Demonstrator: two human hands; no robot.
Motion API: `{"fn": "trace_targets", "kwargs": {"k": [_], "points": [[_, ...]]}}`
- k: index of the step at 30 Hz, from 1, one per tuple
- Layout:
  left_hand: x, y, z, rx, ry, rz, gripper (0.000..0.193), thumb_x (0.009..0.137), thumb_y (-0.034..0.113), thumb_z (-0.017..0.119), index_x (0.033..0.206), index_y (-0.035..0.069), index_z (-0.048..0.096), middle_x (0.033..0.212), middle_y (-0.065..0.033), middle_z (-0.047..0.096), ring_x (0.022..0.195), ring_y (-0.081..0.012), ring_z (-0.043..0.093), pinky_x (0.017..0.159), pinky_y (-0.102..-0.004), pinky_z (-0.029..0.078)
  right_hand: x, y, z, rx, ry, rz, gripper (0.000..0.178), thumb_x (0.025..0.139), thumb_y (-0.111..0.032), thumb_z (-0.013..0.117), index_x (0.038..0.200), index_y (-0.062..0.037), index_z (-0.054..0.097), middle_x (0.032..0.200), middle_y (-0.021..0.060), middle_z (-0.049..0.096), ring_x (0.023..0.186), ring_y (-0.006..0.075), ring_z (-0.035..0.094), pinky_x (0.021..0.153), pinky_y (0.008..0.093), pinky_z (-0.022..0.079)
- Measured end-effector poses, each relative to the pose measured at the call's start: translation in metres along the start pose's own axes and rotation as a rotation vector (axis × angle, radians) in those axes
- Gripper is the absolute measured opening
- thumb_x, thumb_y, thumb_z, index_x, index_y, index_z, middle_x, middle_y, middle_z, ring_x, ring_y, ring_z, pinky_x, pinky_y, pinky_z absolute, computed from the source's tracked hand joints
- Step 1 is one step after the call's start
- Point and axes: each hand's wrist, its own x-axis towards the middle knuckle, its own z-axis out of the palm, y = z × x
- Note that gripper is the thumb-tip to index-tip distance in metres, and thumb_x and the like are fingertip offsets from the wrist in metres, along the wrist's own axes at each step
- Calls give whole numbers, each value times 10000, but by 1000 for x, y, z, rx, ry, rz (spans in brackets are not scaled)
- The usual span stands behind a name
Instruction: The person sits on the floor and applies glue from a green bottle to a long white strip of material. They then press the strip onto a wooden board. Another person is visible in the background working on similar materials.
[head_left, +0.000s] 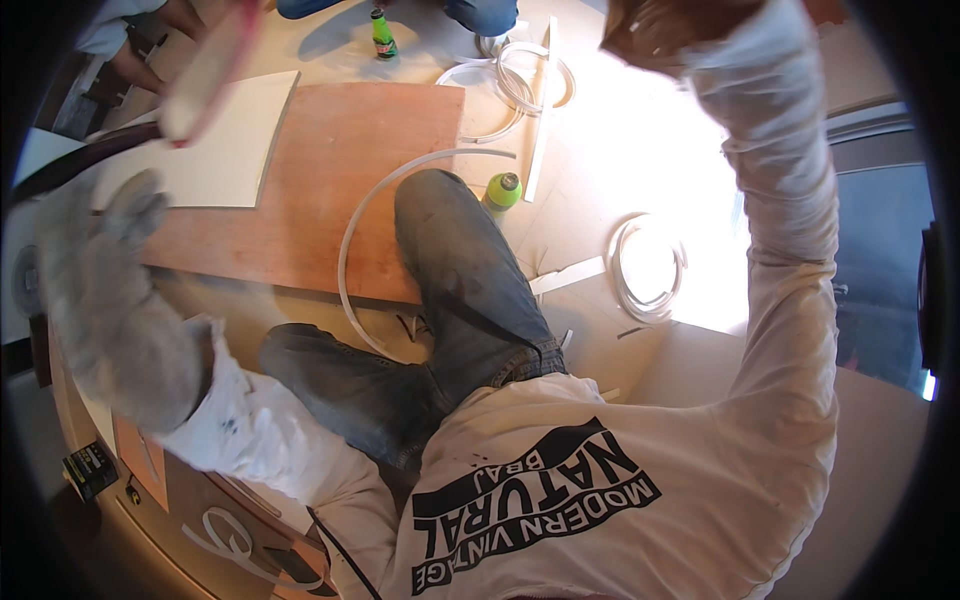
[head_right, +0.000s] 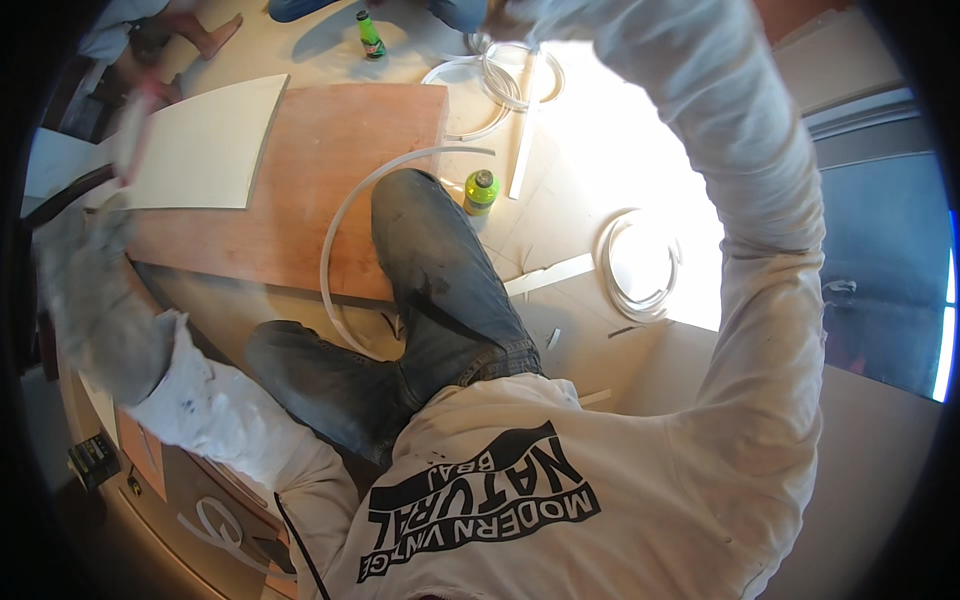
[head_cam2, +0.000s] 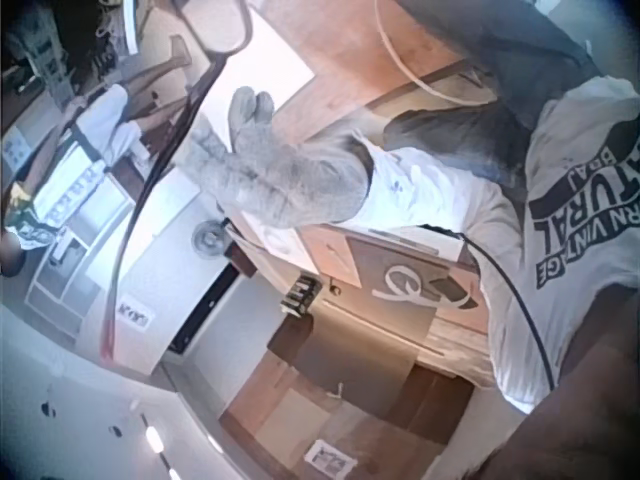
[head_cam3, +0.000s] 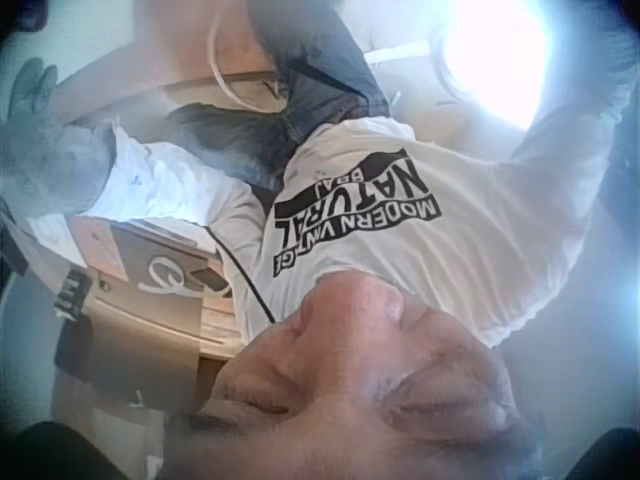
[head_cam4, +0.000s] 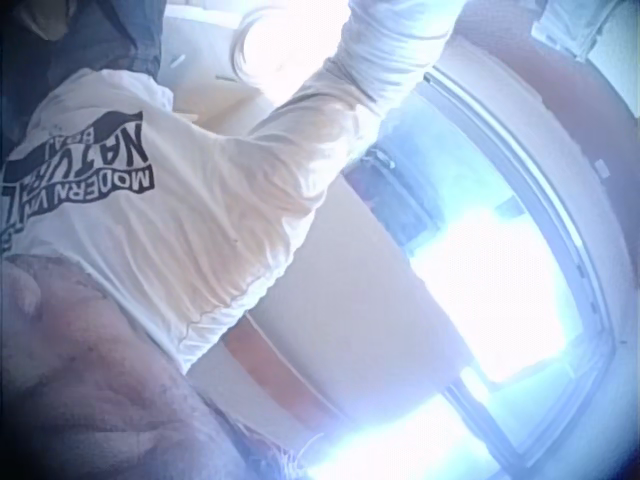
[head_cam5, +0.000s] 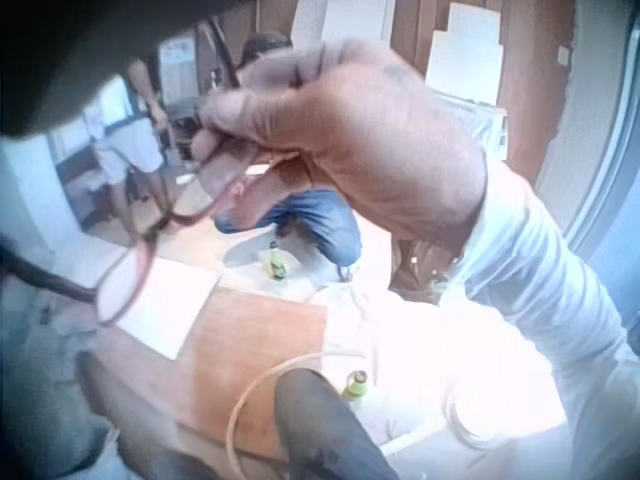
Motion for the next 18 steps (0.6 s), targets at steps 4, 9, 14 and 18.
{"fn": "trace_targets", "kwargs": {"k": [4, 9, 14, 18], "points": [[-36, -2, 36, -71, 107, -412, 461, 903, 98, 618, 1318, -64, 500, 1252, -197, 586, 952, -220, 645, 817, -345, 532, -18, 91, 19, 160, -21, 319, 192, 963, -113, 554, 1055, 42, 621, 961, 110, 672, 864, 178, 660, 745, 304, 570], [-75, 1, 33, -96, -15, -521, 437, 768, -5, 719, 1192, -10, 616, 1036, -134, 675, 849, -171, 656, 749, -256, 516, -103, 89, 55, 311, 122, 499, 175, 953, -55, 539, 1056, 60, 621, 980, 126, 694, 827, 179, 682, 734, 289, 571], [-92, 27, 32, -215, -86, -308, 408, 723, 37, 755, 1102, -63, 644, 907, -181, 676, 665, -149, 628, 568, -271, 498, -147, 69, 83, 438, 189, 365, 175, 947, -17, 503, 1061, 101, 563, 1017, 252, 631, 860, 313, 676, 681, 368, 596], [-92, 44, 31, -167, -15, -136, 392, 825, 152, 734, 1125, -78, 630, 941, -194, 630, 691, -201, 616, 530, -245, 474, -148, 55, 90, 532, 241, 142, 177, 938, -15, 561, 1078, 94, 550, 998, 265, 633, 816, 290, 694, 695, 343, 606]]}}
